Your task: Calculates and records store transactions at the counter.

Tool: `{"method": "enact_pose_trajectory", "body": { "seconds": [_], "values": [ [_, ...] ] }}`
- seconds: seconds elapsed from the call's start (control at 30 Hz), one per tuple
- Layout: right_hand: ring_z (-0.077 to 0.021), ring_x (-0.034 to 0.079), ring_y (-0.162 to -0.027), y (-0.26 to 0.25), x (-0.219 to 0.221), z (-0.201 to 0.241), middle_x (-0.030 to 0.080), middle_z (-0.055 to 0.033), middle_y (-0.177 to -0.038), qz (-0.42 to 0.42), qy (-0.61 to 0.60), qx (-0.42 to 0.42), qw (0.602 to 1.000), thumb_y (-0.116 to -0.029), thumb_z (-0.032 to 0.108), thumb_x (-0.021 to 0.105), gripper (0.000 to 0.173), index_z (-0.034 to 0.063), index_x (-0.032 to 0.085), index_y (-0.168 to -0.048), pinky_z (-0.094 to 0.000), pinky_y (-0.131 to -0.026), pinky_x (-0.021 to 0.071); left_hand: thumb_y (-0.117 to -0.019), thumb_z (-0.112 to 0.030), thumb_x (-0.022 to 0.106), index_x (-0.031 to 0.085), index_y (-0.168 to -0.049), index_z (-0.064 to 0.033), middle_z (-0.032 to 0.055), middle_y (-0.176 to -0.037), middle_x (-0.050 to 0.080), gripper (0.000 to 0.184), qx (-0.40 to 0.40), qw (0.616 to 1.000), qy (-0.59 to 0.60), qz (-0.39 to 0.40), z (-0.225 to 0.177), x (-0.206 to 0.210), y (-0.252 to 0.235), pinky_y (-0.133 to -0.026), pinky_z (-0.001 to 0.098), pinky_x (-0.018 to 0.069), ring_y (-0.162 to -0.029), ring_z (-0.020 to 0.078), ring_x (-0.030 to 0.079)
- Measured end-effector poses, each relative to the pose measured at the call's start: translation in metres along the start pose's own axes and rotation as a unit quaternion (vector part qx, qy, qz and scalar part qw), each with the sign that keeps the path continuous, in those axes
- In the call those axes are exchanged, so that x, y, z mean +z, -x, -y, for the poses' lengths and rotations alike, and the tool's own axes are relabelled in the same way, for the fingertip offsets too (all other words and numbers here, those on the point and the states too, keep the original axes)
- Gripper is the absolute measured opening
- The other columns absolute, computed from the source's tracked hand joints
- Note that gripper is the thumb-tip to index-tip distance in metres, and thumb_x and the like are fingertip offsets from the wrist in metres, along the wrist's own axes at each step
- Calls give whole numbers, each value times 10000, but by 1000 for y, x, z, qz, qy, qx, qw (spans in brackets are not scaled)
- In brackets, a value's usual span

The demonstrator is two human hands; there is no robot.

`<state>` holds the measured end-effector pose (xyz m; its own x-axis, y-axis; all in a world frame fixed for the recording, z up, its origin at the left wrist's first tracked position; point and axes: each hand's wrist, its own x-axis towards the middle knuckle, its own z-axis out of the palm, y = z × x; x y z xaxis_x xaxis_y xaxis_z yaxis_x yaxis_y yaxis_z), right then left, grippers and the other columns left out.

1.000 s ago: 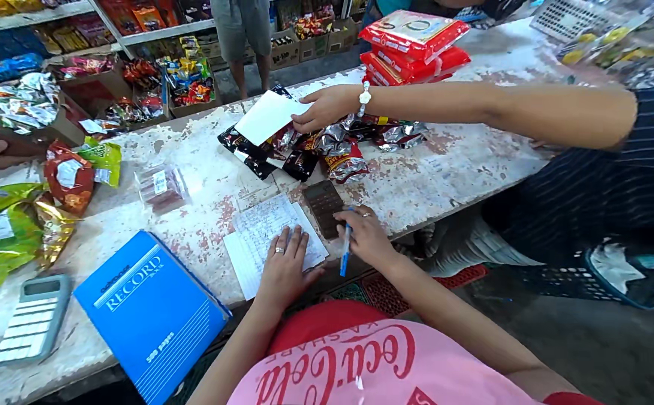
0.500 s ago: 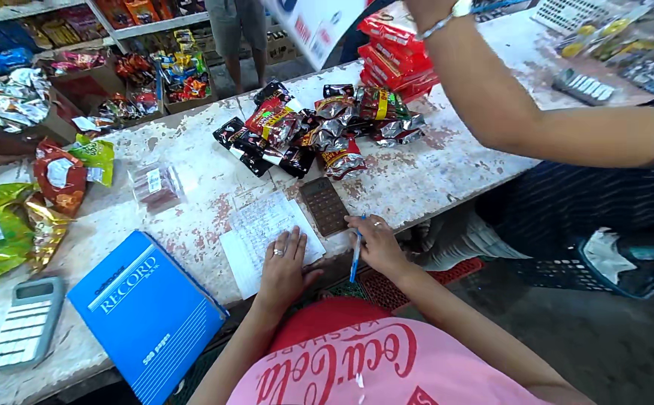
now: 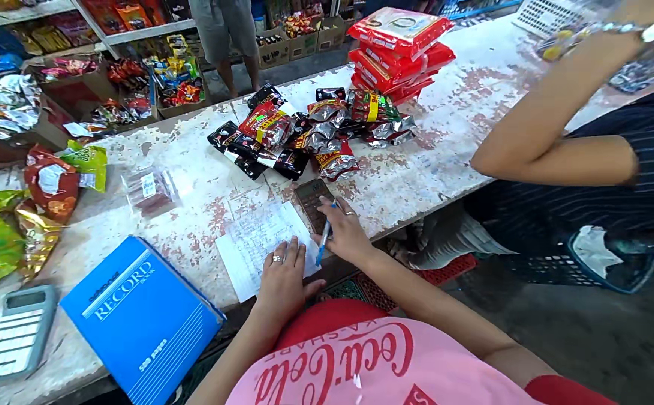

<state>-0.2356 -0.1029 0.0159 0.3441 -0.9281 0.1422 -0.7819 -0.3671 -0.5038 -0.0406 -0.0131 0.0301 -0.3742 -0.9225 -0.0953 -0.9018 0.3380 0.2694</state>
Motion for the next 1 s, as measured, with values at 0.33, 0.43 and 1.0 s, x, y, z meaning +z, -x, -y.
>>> {"method": "enact_pose_trajectory", "body": {
  "seconds": [0.33,0.43,1.0],
  "values": [
    [-398,369,-1482,-30,13,4,621,-104,-1422,24,15,-73,997,-991,424,612,503,93,621,-1370,-661,-1191,220,-1031,-296,416,585,-1411,-35,168,-1522,514,491,-25,998,31,-54,29,-17,-17,-1122,560,385,-1418,382,466],
    [-406,376,-1473,-34,15,6,617,-124,-1417,20,16,-74,997,-990,422,614,506,75,619,-1358,-659,-1185,236,-1051,-386,392,470,-1515,-47,154,-1605,409,580,-48,998,21,-26,38,-12,-33,-1162,537,335,-1478,359,386],
    [-401,614,-1256,24,-1,-31,739,-95,-1191,-117,-6,-102,988,-997,238,554,301,58,689,-1196,-716,-1096,342,-1028,-635,282,285,-1613,-88,100,-1691,248,801,-75,995,39,55,28,-23,-46,-1232,559,140,-1559,349,207]
  ]
}}
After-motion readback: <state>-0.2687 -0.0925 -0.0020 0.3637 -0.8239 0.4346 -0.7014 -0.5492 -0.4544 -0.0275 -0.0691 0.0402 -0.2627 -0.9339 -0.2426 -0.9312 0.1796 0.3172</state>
